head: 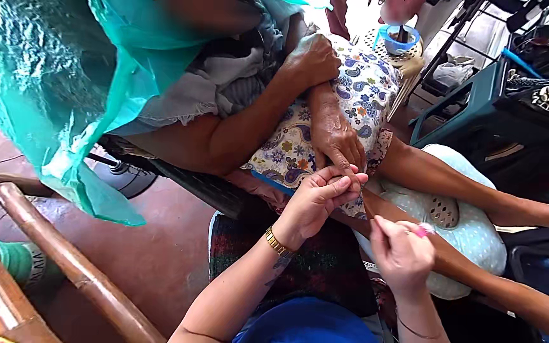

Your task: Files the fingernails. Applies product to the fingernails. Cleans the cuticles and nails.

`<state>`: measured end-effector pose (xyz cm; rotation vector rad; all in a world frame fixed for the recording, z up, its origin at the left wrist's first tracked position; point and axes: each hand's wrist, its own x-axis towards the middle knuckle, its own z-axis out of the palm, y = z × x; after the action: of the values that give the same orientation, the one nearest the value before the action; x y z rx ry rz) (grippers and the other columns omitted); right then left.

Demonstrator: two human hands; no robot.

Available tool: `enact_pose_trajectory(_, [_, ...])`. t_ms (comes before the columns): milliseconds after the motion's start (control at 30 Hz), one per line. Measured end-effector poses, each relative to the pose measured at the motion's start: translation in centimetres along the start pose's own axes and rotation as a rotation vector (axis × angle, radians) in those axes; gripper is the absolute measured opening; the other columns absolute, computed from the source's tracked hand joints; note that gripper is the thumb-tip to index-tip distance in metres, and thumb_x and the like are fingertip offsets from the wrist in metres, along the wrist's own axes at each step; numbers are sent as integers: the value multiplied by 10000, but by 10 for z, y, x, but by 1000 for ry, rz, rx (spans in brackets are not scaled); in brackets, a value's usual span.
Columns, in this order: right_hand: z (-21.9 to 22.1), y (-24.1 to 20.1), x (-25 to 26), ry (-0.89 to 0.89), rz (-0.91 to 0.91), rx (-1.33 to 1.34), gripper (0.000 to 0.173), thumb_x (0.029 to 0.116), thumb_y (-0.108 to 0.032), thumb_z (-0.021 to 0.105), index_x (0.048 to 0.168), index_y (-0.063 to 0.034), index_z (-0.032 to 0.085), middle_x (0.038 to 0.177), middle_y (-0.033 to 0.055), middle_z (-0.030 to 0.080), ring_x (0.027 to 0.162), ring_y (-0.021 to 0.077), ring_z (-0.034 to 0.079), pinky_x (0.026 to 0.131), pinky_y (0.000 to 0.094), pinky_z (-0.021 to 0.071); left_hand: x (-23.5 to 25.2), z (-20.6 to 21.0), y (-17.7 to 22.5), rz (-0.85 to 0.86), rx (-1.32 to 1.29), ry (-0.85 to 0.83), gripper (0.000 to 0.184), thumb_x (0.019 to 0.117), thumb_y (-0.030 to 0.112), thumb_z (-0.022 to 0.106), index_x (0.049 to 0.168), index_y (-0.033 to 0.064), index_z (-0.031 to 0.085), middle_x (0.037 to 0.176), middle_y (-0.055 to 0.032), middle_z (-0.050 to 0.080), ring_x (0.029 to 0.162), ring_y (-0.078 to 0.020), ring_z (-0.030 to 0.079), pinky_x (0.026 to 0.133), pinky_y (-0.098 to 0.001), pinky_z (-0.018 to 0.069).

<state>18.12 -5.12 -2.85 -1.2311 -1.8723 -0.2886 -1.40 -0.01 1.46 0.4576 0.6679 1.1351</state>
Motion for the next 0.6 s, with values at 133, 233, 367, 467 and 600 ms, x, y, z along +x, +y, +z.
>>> enact_pose_trajectory(133, [0,24,-4,31,91,-51,218,940,-165,626,863,-10,758,691,89,713,607,179,676,614,320,549,-2,-9,-10,50,50,-33,200,1013,-20,494,1182,-14,599,1095,-129,727,933,-164,722,894,-305,588])
enact_pose_trajectory(233, [2,20,-10,68,88,17,235,961,-238,609,864,-66,738,725,51,705,691,144,674,717,298,549,2,-11,-14,95,63,-52,182,1012,-3,510,1165,-10,606,1112,-141,734,948,-184,731,895,-324,593])
enact_pose_trajectory(367, [22,-13,-3,-6,48,107,168,914,-178,656,831,-84,767,628,23,693,583,150,673,677,332,567,3,-19,-21,118,33,-69,214,1020,-8,490,1176,-16,637,1086,-166,746,914,-197,741,865,-325,601])
enact_pose_trajectory(467, [2,-2,-1,-118,156,53,152,915,-135,656,877,-36,766,689,80,724,628,233,713,659,434,585,6,-25,-22,118,27,-49,212,1025,-20,489,1175,-27,639,1095,-180,740,951,-230,745,893,-358,606])
enact_pose_trajectory(600, [1,-1,-7,-141,152,-43,169,919,-150,639,844,-41,744,613,74,675,555,235,680,564,423,553,7,-27,-21,131,16,-32,214,1035,-3,479,1159,-35,650,1077,-180,748,952,-224,748,880,-344,610])
